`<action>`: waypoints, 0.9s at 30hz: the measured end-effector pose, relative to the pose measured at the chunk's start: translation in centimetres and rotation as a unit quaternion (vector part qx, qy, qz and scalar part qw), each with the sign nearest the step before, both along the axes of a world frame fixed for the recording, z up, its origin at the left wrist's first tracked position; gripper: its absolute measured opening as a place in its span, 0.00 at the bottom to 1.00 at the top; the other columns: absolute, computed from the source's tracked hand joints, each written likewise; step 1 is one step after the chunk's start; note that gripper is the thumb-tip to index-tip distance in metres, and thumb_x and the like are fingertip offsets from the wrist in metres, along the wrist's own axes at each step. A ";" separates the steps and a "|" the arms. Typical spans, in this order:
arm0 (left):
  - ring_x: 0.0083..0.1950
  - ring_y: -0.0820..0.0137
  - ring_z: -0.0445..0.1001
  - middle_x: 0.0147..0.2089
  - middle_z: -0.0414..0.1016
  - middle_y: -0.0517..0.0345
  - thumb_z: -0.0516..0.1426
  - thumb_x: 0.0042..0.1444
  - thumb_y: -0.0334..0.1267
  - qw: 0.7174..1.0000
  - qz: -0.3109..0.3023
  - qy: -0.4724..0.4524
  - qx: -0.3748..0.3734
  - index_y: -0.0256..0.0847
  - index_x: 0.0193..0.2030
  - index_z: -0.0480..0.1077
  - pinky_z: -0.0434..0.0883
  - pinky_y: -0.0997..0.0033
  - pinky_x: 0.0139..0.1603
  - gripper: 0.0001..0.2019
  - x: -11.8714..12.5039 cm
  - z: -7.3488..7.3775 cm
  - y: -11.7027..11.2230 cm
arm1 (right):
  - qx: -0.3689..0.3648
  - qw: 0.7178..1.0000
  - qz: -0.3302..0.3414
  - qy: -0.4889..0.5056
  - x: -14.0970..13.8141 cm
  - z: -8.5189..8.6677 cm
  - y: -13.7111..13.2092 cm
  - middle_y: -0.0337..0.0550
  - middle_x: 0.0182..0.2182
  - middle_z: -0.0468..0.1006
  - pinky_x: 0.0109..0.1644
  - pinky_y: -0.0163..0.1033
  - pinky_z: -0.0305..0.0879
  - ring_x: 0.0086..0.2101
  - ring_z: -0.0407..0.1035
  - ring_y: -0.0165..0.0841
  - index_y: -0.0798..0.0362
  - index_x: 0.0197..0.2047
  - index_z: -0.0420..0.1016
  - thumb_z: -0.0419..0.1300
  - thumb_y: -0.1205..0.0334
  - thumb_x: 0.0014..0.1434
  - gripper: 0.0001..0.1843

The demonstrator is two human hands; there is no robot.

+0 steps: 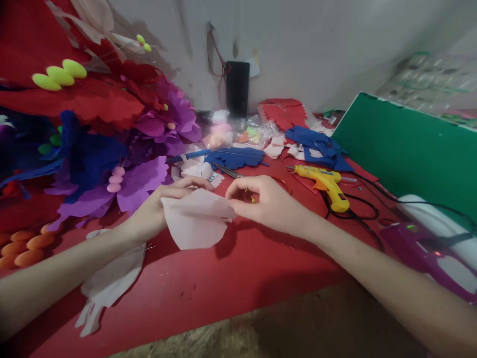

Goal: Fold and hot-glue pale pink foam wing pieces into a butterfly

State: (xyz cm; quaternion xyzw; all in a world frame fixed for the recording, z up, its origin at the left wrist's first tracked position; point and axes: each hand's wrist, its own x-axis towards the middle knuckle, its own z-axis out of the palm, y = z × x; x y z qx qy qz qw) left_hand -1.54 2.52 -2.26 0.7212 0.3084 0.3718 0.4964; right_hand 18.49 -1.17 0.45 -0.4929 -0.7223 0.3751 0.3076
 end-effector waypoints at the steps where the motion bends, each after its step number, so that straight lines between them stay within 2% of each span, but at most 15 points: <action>1: 0.45 0.62 0.70 0.38 0.75 0.54 0.61 0.41 0.35 0.999 -0.013 0.026 0.025 0.42 0.23 0.76 0.64 0.64 0.51 0.02 -0.1 0.0 0.3 | -0.006 1.000 0.013 -0.024 0.1 -0.2 0.1 0.38 0.25 0.70 0.31 0.31 0.59 0.26 0.62 0.24 0.56 0.26 0.69 0.54 0.60 0.49 0.08; 4: 0.44 0.62 0.70 0.38 0.75 0.53 0.59 0.41 0.30 0.992 -0.027 0.084 0.091 0.42 0.27 0.77 0.63 0.64 0.50 0.06 -0.5 0.0 1.2 | -0.032 0.997 0.032 -0.060 0.2 -0.9 0.5 0.37 0.23 0.69 0.29 0.31 0.57 0.24 0.60 0.23 0.56 0.26 0.69 0.54 0.62 0.49 0.07; 8: 0.45 0.65 0.70 0.39 0.74 0.54 0.49 0.45 0.24 0.980 0.017 0.108 0.165 0.41 0.32 0.75 0.63 0.66 0.50 0.16 -0.9 0.9 1.4 | -0.043 0.995 0.034 -0.083 0.1 -1.6 0.7 0.37 0.23 0.70 0.29 0.31 0.57 0.24 0.61 0.23 0.56 0.26 0.69 0.53 0.63 0.48 0.06; 10: 0.45 0.65 0.69 0.38 0.72 0.54 0.46 0.44 0.22 0.972 0.046 0.109 0.205 0.40 0.31 0.73 0.63 0.68 0.49 0.17 -0.8 2.0 0.5 | -0.050 0.994 0.033 -0.092 0.1 -1.7 0.7 0.37 0.23 0.70 0.29 0.30 0.57 0.24 0.61 0.23 0.56 0.26 0.69 0.53 0.64 0.48 0.06; 12: 0.39 0.67 0.70 0.33 0.71 0.55 0.45 0.44 0.22 0.961 0.043 0.121 0.246 0.39 0.27 0.71 0.65 0.71 0.41 0.16 -0.5 2.8 -1.6 | -0.056 0.994 0.027 -0.095 0.1 -1.9 0.7 0.37 0.22 0.70 0.28 0.30 0.57 0.24 0.62 0.23 0.56 0.26 0.68 0.53 0.63 0.47 0.06; 14: 0.29 0.69 0.70 0.27 0.72 0.56 0.44 0.45 0.22 0.908 -0.047 0.222 0.352 0.38 0.27 0.71 0.65 0.72 0.32 0.16 -0.1 3.0 -4.5 | -0.056 0.994 0.012 -0.095 0.2 -2.1 0.8 0.38 0.23 0.70 0.28 0.30 0.58 0.24 0.63 0.24 0.56 0.26 0.67 0.53 0.63 0.47 0.06; 15: 0.28 0.68 0.69 0.27 0.72 0.54 0.44 0.46 0.22 0.867 -0.076 0.292 0.397 0.38 0.27 0.71 0.65 0.70 0.30 0.15 0.2 2.7 -6.1 | -0.054 0.994 0.002 -0.094 0.3 -2.2 0.9 0.39 0.23 0.71 0.28 0.30 0.59 0.25 0.64 0.25 0.56 0.26 0.67 0.53 0.62 0.47 0.06; 16: 0.27 0.65 0.69 0.26 0.73 0.52 0.45 0.46 0.24 0.828 -0.056 0.347 0.437 0.38 0.28 0.72 0.65 0.67 0.30 0.15 0.4 2.2 -7.6 | -0.049 0.994 -0.008 -0.093 0.4 -2.3 1.0 0.39 0.23 0.71 0.28 0.30 0.59 0.25 0.65 0.25 0.56 0.26 0.67 0.53 0.62 0.47 0.06; 17: 0.30 0.63 0.71 0.30 0.76 0.50 0.47 0.46 0.26 0.789 -0.053 0.402 0.461 0.37 0.32 0.74 0.67 0.66 0.32 0.15 0.5 1.6 -8.8 | -0.041 0.995 -0.019 -0.093 0.4 -2.3 1.0 0.39 0.23 0.71 0.29 0.31 0.60 0.25 0.65 0.26 0.56 0.26 0.67 0.52 0.62 0.47 0.06; 18: 0.36 0.60 0.73 0.37 0.77 0.44 0.48 0.47 0.28 0.753 -0.031 0.459 0.470 0.33 0.39 0.74 0.69 0.63 0.36 0.17 0.7 1.0 -9.8 | -0.030 0.995 -0.029 -0.092 0.4 -2.3 1.1 0.40 0.23 0.71 0.29 0.31 0.60 0.25 0.65 0.26 0.56 0.26 0.66 0.52 0.61 0.47 0.07; 19: 0.42 0.58 0.73 0.44 0.76 0.42 0.48 0.48 0.29 0.730 -0.029 0.488 0.477 0.32 0.44 0.73 0.69 0.62 0.40 0.19 0.8 0.5 -10.4 | -0.016 0.995 -0.040 -0.090 0.4 -2.2 1.1 0.40 0.24 0.71 0.29 0.31 0.60 0.25 0.65 0.26 0.56 0.27 0.66 0.52 0.60 0.47 0.07; 22: 0.51 0.55 0.71 0.54 0.72 0.40 0.49 0.49 0.28 0.675 -0.027 0.572 0.465 0.31 0.53 0.69 0.71 0.60 0.45 0.23 1.0 0.0 -10.2 | 0.045 0.992 -0.080 -0.084 0.5 -1.8 1.1 0.39 0.24 0.70 0.30 0.32 0.58 0.25 0.63 0.26 0.55 0.27 0.65 0.51 0.59 0.48 0.08; 25: 0.51 0.55 0.71 0.56 0.69 0.36 0.48 0.51 0.25 0.628 -0.061 0.646 0.430 0.29 0.56 0.67 0.72 0.60 0.45 0.24 1.2 0.7 -8.6 | 0.102 0.985 -0.117 -0.073 0.8 -1.1 1.2 0.38 0.23 0.67 0.29 0.32 0.56 0.25 0.60 0.25 0.55 0.26 0.62 0.50 0.59 0.48 0.08; 27: 0.48 0.55 0.72 0.55 0.69 0.36 0.48 0.53 0.25 0.612 -0.075 0.670 0.414 0.30 0.54 0.68 0.73 0.59 0.42 0.22 1.3 1.0 -7.6 | 0.122 0.982 -0.129 -0.069 1.0 -0.6 1.2 0.37 0.22 0.65 0.27 0.31 0.54 0.23 0.58 0.24 0.55 0.26 0.61 0.50 0.58 0.48 0.08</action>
